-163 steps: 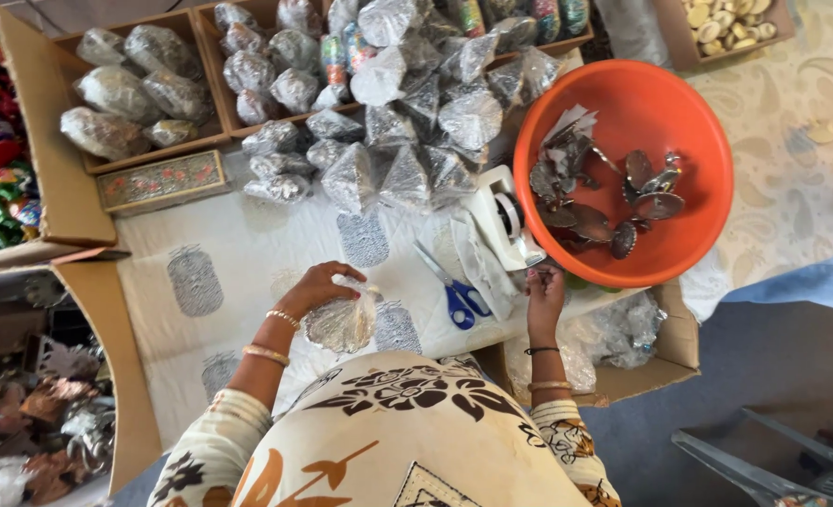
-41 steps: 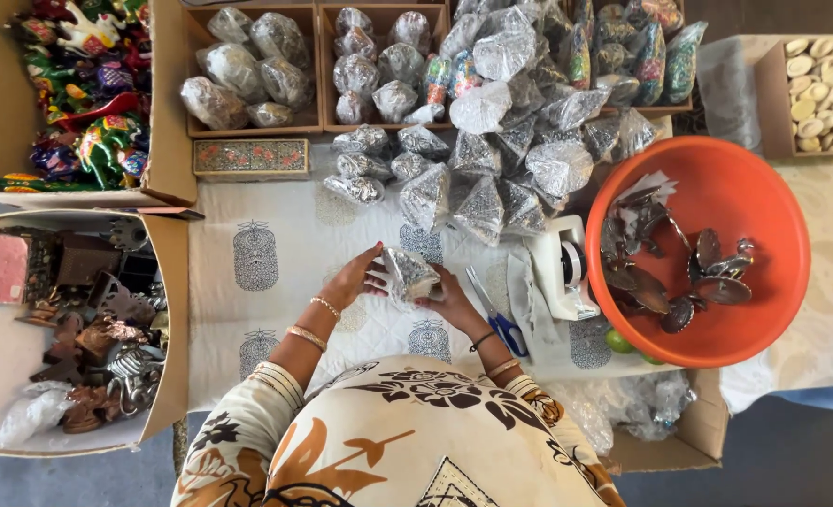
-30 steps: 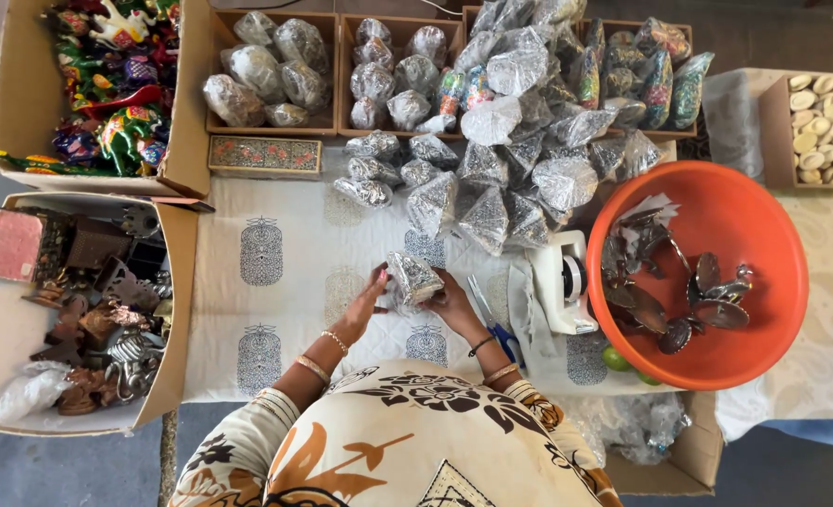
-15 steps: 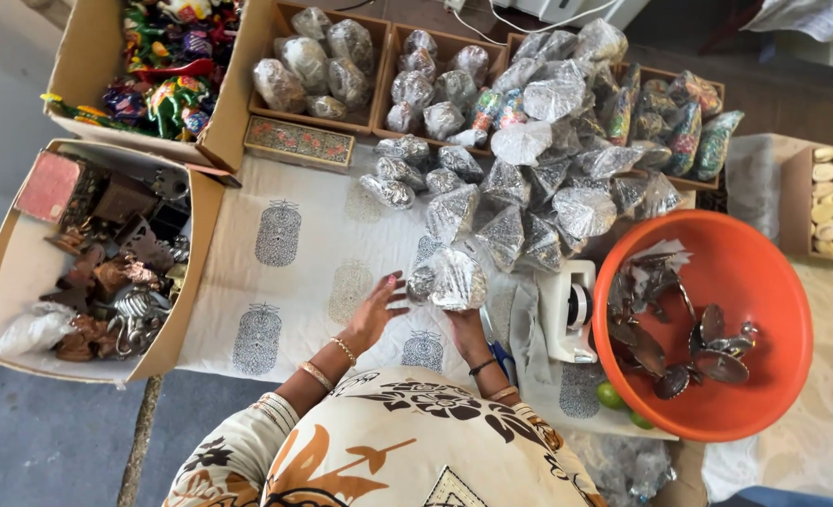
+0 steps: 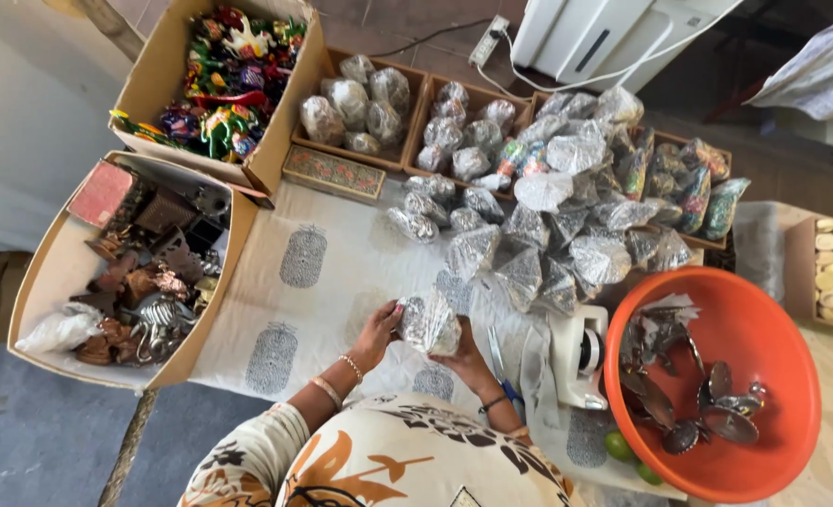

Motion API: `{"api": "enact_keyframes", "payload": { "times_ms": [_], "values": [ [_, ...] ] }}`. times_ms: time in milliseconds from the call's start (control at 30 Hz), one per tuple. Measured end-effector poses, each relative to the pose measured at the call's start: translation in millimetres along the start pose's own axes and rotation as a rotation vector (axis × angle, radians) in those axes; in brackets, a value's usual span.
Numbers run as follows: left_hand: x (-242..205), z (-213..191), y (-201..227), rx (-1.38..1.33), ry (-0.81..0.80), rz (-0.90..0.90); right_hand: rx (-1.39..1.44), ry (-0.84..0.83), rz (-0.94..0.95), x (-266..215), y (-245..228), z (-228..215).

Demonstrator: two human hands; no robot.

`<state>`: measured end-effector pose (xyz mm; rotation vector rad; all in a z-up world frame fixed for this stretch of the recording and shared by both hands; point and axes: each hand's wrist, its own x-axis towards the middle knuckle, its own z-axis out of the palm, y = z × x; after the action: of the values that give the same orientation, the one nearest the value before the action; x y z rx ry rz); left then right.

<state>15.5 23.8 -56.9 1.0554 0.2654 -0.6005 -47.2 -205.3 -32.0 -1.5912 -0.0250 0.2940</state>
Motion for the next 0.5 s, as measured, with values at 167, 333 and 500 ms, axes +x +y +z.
{"api": "enact_keyframes", "payload": {
  "times_ms": [167,333,500],
  "values": [
    [4,-15,4,0.025,0.010,0.034,0.142,-0.049,0.057,5,-35,-10],
    [10,-15,30,0.167,-0.025,0.114,0.531,0.080,0.177,2,-77,-5],
    [4,-5,45,0.353,-0.005,0.129,0.641,0.135,0.145,7,-74,10]
  ]
}}
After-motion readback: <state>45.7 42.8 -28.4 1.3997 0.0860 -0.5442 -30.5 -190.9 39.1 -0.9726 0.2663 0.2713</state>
